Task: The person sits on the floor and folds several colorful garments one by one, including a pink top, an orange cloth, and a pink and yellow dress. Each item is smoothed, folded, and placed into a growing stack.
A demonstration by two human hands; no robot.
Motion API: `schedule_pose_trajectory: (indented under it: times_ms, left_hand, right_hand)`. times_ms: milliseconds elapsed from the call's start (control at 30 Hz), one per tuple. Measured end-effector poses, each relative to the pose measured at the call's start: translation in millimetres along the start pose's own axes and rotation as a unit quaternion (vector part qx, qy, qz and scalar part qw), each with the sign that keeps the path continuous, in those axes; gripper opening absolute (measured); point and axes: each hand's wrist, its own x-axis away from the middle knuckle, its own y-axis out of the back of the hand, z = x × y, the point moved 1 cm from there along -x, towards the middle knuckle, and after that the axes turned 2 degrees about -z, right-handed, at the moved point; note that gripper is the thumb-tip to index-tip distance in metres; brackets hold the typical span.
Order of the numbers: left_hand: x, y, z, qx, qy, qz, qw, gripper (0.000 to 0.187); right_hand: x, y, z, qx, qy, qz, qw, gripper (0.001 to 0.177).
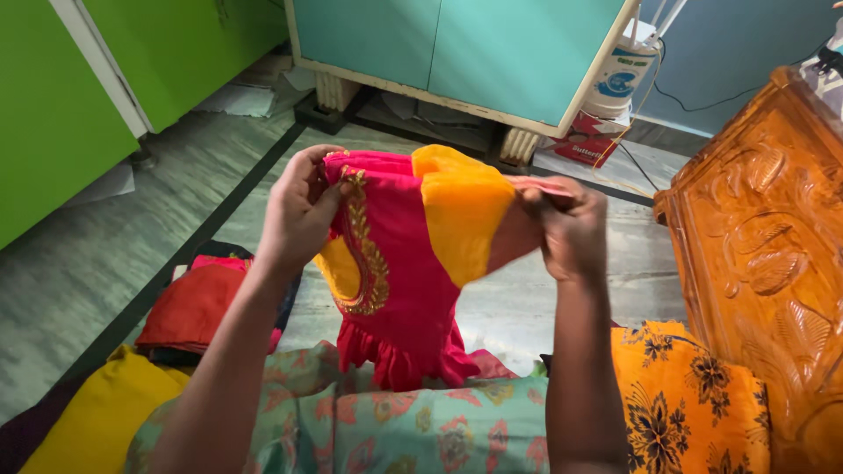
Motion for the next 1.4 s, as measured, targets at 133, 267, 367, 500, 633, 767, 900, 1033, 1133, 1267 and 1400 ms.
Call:
schedule_pose_trajectory:
  times_ms: [133, 267, 367, 500, 633, 767, 900, 1033, 1133, 1267, 1400]
  left_hand:
    - [20.4, 18.8, -30.1, 0.23, 0.123, 0.062, 0.963, 0.049]
    - [-9.7, 20.0, 21.4, 0.062, 0.133, 0.058, 0.987, 0.049]
    - [-26.0, 6.8, 86.5, -0.27, 0.104, 0.004, 0.957, 0.041]
    - [-40.2, -7.9, 132.8, -0.279, 0.019, -0.056, 0.959, 0.036]
    - [-68.6, -18.5, 129.7, -0.252, -0.116, -0.075, 0.958, 0.033]
    - [-61.6, -11.9, 141.8, -0.283, -0.23, -0.073, 0.928, 0.03]
    - [1.4, 16.9, 215.1, -0.348, -0.2, 0.008, 0.916, 0.023]
    - [103.4, 47.8, 306.6, -0.432, -0.041, 0.183, 0.882, 0.01]
    - [176.4, 64.6, 354.7, -0.503, 0.029, 0.352, 0.789, 0.045]
    - [223.8, 62.5, 379.4, -0.54, 0.117, 0.463, 0.693, 0.051]
    - [232.8, 38.7, 368.7, -0.511, 0.156, 0.513, 0.672, 0.083]
  right_hand:
    - [13.9, 30.0, 1.4, -0.128, -0.036, 0.069, 0.989, 0.021]
    - [-17.4, 33.5, -71.3, 0.016, -0.133, 0.004, 0.991, 0.016]
    - [-34.9, 23.3, -138.7, 0.181, -0.146, -0.049, 0.971, 0.016]
    - [-51.2, 27.4, -162.2, 0.238, -0.085, -0.096, 0.963, 0.01]
    - [-85.0, 37.6, -134.7, 0.169, 0.038, -0.086, 0.981, 0.009]
    - [-67.1, 67.3, -127.1, 0.118, 0.037, 0.009, 0.992, 0.017]
    - [-11.9, 110.1, -194.8, 0.083, -0.172, 0.174, 0.966, 0.018]
    - [65.5, 117.2, -305.3, 0.187, -0.277, 0.33, 0.883, 0.019]
    - [132.8, 100.9, -365.8, 0.258, -0.321, 0.414, 0.812, 0.02]
    - [191.9, 76.3, -390.5, 0.289, -0.372, 0.556, 0.685, 0.026]
    - [201.3, 61.4, -396.1, 0.338, -0.321, 0.633, 0.619, 0.029]
